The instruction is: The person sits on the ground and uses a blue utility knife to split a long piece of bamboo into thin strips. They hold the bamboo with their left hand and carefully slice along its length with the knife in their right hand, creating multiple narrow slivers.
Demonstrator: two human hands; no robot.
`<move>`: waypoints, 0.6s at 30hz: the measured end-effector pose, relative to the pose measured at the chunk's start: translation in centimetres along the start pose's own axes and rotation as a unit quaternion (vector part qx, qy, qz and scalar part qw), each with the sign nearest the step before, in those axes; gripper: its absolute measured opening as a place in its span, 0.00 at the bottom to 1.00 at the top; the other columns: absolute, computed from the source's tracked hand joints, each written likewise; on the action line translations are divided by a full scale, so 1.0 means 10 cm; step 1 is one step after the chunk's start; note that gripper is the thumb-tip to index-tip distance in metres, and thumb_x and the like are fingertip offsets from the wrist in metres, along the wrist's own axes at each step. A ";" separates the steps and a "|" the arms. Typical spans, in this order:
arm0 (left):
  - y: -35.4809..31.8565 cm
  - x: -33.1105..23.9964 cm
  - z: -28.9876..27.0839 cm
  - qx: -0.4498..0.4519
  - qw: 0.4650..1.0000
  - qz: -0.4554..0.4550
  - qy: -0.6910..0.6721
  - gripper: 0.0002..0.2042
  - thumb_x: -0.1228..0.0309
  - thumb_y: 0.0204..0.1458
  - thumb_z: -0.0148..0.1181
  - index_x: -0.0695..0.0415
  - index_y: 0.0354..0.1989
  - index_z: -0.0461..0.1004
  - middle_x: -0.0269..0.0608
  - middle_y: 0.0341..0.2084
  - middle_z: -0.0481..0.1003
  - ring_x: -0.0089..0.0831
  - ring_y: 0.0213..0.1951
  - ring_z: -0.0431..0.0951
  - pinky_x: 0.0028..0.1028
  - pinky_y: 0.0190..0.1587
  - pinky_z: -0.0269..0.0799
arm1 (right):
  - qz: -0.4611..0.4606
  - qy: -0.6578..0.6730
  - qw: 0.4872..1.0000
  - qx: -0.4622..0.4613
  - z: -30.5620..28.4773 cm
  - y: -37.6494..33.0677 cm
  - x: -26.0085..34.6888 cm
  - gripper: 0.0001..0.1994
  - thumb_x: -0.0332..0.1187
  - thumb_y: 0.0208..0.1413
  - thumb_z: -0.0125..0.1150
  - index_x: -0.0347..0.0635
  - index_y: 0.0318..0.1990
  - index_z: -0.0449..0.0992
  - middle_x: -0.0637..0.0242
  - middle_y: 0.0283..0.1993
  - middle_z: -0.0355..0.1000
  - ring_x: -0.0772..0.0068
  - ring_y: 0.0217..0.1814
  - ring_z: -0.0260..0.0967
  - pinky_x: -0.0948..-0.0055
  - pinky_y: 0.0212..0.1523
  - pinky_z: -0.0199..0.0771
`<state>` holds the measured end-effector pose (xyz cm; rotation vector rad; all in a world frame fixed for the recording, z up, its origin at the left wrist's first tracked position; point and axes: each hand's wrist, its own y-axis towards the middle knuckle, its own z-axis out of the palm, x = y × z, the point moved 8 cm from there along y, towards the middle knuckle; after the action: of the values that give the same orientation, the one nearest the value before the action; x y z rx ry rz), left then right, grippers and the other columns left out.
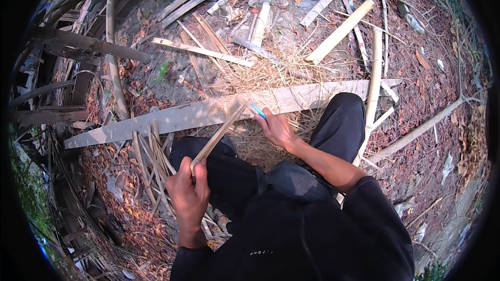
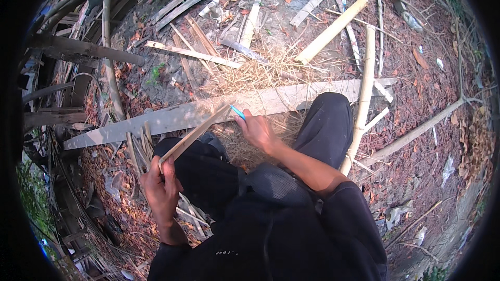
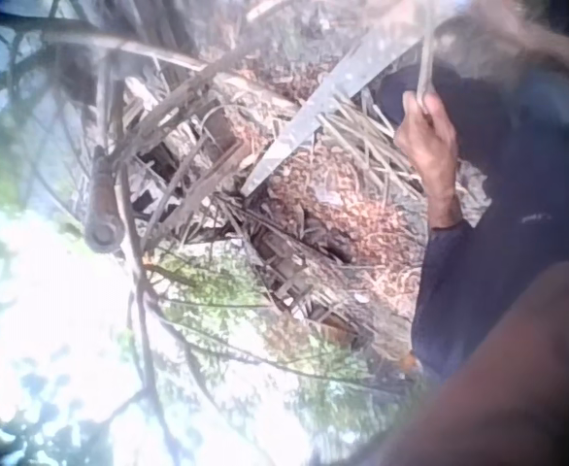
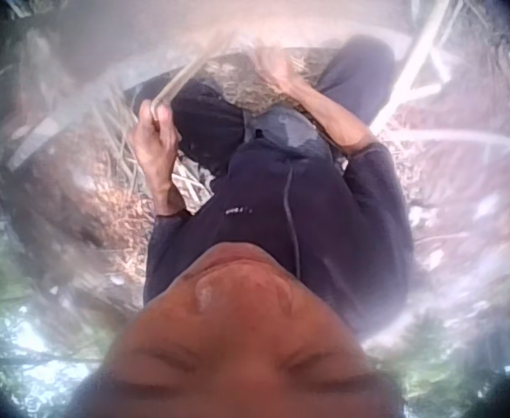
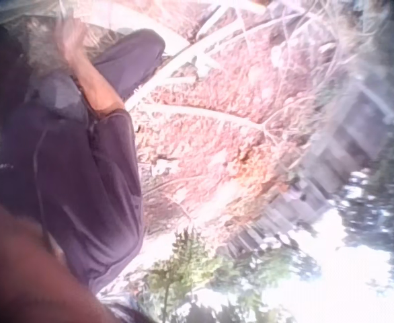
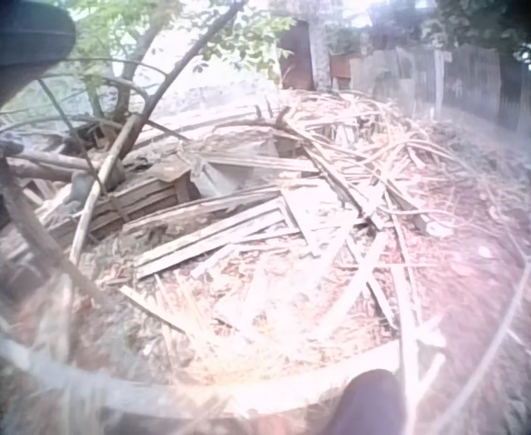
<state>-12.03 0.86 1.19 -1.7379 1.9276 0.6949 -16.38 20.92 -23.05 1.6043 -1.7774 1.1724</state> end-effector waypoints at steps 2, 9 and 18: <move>0.05 0.02 -0.06 -0.019 1.000 -0.010 0.010 0.14 0.75 0.61 0.58 0.62 0.24 0.64 0.41 0.08 0.59 0.29 0.09 0.59 0.29 0.15 0.52 | -0.096 0.062 0.993 0.013 -0.02 -0.24 0.39 0.15 0.42 0.69 0.47 0.37 0.45 0.66 0.44 0.22 0.70 0.35 0.27 0.71 0.45 0.29 0.68; 0.13 -0.22 -0.12 -0.080 0.994 0.063 0.046 0.14 0.75 0.59 0.60 0.61 0.20 0.68 0.36 0.06 0.60 0.25 0.07 0.61 0.28 0.14 0.53 | -0.245 0.116 0.962 0.035 -0.59 -1.03 1.73 0.11 0.35 0.67 0.51 0.35 0.46 0.62 0.48 0.22 0.70 0.36 0.24 0.69 0.47 0.26 0.68; 0.10 -0.25 -0.07 -0.072 0.993 0.074 0.058 0.15 0.77 0.58 0.60 0.62 0.18 0.69 0.38 0.06 0.61 0.25 0.07 0.63 0.28 0.14 0.54 | -0.232 0.044 0.971 0.030 -0.62 -1.00 1.60 0.11 0.36 0.66 0.53 0.37 0.40 0.62 0.49 0.19 0.70 0.40 0.21 0.69 0.48 0.21 0.66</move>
<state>-12.73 2.46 3.39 -1.7677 2.1505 0.8209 -11.27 17.69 -4.16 1.8400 -1.2244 1.0569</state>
